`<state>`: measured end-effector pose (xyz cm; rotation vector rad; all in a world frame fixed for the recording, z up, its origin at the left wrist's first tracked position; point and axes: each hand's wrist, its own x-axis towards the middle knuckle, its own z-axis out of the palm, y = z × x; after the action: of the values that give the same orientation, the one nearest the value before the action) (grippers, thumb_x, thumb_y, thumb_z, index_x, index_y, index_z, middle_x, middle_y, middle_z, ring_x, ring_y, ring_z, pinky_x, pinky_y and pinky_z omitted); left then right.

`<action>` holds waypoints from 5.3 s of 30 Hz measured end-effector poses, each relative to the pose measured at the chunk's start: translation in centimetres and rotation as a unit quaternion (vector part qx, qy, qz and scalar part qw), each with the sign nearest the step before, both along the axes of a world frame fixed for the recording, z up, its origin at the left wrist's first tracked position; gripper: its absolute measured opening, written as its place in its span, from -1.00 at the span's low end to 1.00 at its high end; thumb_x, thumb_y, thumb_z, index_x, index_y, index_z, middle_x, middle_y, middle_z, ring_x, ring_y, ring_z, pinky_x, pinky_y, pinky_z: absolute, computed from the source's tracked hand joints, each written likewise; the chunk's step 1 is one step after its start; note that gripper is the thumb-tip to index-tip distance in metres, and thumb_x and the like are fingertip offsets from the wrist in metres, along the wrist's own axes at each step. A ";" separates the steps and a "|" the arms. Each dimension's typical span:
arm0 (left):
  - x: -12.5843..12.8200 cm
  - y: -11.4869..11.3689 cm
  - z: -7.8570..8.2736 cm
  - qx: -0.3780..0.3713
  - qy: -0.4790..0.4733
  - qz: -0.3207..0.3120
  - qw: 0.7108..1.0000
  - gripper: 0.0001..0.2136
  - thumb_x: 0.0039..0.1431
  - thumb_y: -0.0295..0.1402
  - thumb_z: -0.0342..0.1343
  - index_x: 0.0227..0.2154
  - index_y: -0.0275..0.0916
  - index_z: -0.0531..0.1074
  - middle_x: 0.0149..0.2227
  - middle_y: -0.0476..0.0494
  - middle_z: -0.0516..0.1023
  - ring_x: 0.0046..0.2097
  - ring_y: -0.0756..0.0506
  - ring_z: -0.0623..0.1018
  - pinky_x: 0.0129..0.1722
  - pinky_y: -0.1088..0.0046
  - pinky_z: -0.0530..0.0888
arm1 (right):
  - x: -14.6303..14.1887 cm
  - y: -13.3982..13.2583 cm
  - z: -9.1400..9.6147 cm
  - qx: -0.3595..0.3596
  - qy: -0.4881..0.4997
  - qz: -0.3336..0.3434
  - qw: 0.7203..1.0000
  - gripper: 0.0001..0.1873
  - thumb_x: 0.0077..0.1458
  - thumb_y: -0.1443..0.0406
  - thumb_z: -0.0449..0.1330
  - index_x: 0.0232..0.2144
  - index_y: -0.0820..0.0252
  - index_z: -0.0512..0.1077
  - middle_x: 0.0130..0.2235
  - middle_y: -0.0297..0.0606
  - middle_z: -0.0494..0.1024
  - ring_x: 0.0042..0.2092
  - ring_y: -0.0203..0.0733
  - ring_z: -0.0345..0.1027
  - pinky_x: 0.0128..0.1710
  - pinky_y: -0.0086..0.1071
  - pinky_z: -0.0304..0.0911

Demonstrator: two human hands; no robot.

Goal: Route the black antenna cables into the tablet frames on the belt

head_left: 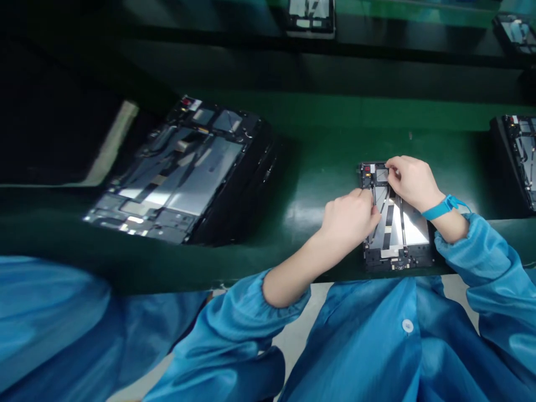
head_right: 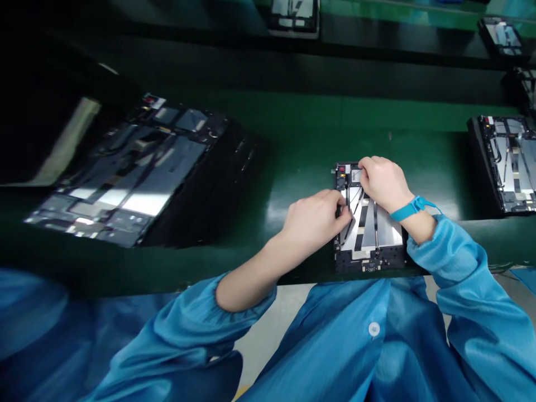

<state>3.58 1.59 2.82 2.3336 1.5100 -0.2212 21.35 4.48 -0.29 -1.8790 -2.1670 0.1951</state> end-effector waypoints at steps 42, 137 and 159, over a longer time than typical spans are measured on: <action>-4.0 6.3 -5.5 -0.240 -0.478 0.129 0.835 -0.84 0.01 -0.42 0.29 -0.33 -0.26 0.46 -0.51 0.07 0.44 -0.48 0.06 0.44 -0.41 0.54 0.37 | -0.9 -3.4 -0.2 0.012 0.022 0.036 0.999 -0.74 0.12 0.51 0.14 -0.35 0.17 0.60 -0.34 -0.18 0.66 -0.25 -0.08 0.51 -0.18 -0.25 0.32; 2.2 2.6 -2.0 0.049 -0.144 -0.014 0.988 -0.88 0.18 -0.45 0.10 -0.22 -0.25 0.45 -0.17 -0.29 0.57 -0.10 -0.27 0.56 -0.03 0.16 0.51 | 6.0 -4.0 -2.6 0.035 0.245 0.076 0.966 -0.80 0.07 0.47 0.24 -0.27 0.13 0.55 -0.36 -0.33 0.62 -0.33 -0.20 0.42 -0.23 -0.33 0.30; 5.9 9.2 -3.0 -0.096 -0.259 -0.104 0.955 -0.94 0.10 -0.39 0.31 -0.40 -0.22 0.69 -0.29 -0.09 0.65 -0.29 -0.07 0.53 -0.16 0.37 0.41 | 8.4 -3.1 -3.1 -0.048 0.421 -0.058 0.904 -0.90 -0.03 0.41 0.32 -0.40 0.17 0.48 -0.43 -0.34 0.57 -0.38 -0.26 0.46 -0.27 -0.34 0.41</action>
<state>9.46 10.83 -0.20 2.1623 0.9483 0.1767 29.73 1.39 -3.36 -1.5301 -1.4593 0.9104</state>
